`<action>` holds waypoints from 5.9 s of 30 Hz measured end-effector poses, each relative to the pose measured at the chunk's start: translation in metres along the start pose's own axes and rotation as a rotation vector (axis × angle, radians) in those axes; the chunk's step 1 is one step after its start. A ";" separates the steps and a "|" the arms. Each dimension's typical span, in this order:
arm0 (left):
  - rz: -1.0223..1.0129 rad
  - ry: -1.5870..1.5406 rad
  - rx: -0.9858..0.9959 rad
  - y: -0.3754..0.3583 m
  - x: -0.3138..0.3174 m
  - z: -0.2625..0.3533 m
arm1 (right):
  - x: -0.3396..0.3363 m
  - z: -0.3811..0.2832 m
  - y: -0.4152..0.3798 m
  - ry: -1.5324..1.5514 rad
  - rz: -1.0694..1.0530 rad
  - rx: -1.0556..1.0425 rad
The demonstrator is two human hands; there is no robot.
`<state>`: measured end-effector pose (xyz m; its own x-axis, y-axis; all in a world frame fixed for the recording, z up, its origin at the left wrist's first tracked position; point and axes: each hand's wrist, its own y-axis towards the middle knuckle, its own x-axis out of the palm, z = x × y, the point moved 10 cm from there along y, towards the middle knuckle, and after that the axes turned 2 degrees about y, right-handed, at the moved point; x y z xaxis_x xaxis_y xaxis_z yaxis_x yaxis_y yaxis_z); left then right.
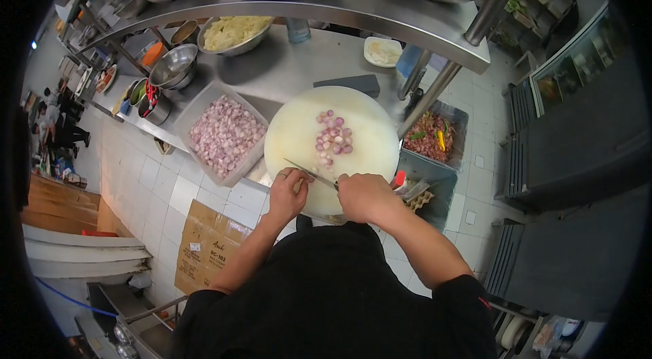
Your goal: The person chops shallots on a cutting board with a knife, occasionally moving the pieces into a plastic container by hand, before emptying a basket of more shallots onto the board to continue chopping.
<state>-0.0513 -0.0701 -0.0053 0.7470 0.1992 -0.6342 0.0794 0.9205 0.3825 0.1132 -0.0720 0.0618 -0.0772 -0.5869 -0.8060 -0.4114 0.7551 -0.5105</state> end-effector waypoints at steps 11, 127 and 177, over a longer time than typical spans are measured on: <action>0.035 -0.018 0.017 -0.002 0.000 -0.001 | 0.007 0.002 0.007 0.025 0.002 -0.026; -0.099 -0.023 0.096 0.001 0.015 0.018 | 0.020 0.018 -0.006 0.139 0.045 0.040; 0.032 -0.020 0.113 -0.016 0.015 0.019 | 0.015 0.008 -0.013 0.082 0.033 -0.004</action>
<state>-0.0293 -0.0877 -0.0080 0.7634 0.2203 -0.6072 0.1280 0.8698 0.4765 0.1245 -0.0884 0.0536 -0.1652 -0.5835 -0.7952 -0.4109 0.7736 -0.4823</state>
